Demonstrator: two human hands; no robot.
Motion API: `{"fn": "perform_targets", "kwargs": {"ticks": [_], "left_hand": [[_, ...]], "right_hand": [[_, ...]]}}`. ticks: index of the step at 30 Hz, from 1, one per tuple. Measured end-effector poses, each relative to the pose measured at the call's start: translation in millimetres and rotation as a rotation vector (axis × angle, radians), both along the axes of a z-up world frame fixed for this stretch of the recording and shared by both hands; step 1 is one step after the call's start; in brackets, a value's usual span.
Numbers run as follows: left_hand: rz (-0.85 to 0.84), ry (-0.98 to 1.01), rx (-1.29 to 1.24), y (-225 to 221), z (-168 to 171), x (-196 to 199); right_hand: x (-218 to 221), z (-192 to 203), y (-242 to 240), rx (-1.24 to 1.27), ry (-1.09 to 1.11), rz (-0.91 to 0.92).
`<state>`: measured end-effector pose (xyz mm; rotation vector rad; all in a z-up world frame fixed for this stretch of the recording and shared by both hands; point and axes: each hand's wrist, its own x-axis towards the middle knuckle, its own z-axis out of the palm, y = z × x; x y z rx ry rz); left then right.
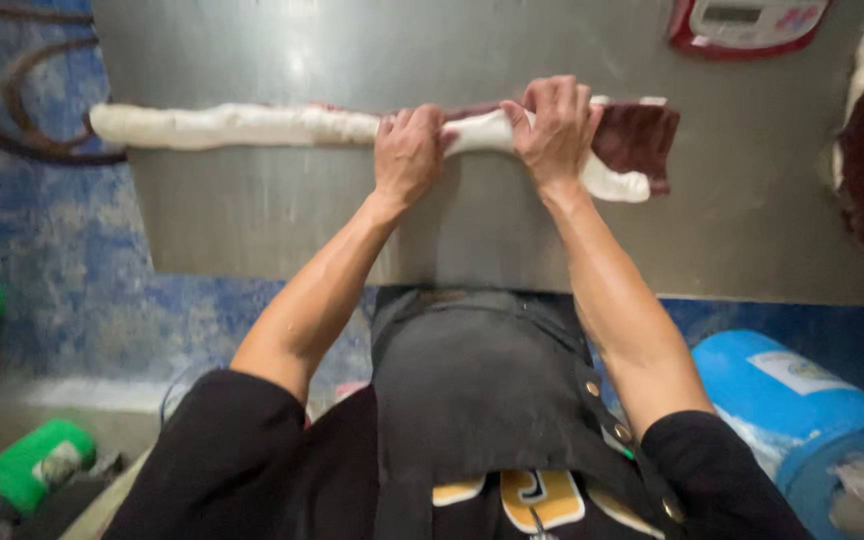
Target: The person rolls a strip of dark dough into a long rope, stretches it across a table, and then pinches off pieces of the dough and weighs them on a scale.
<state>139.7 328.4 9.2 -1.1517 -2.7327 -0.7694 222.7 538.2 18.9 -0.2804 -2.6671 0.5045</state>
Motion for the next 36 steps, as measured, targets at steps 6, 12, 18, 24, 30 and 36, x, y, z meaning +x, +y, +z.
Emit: {"fn": "perform_targets", "kwargs": {"ticks": [6, 12, 18, 24, 30, 36], "left_hand": [[0.15, -0.116, -0.247, 23.0, 5.2, -0.7], [-0.182, 0.05, 0.03, 14.6, -4.6, 27.7], [-0.24, -0.129, -0.079, 20.5, 6.8, 3.6], [0.059, -0.038, 0.009, 66.8, 37.4, 46.8], [-0.228, -0.037, -0.086, 85.6, 6.6, 68.8], [-0.176, -0.048, -0.064, 85.3, 0.5, 79.9]], "right_hand": [[-11.5, -0.9, 14.3, -0.1, -0.159, -0.041], [44.7, 12.0, -28.3, 0.028, 0.021, 0.001], [23.2, -5.9, 13.3, 0.107, -0.243, 0.156], [39.8, 23.5, 29.8, -0.374, -0.135, 0.138], [114.6, 44.0, 63.4, -0.344, 0.036, -0.151], [106.8, -3.5, 109.9, -0.463, -0.394, -0.604]]}}
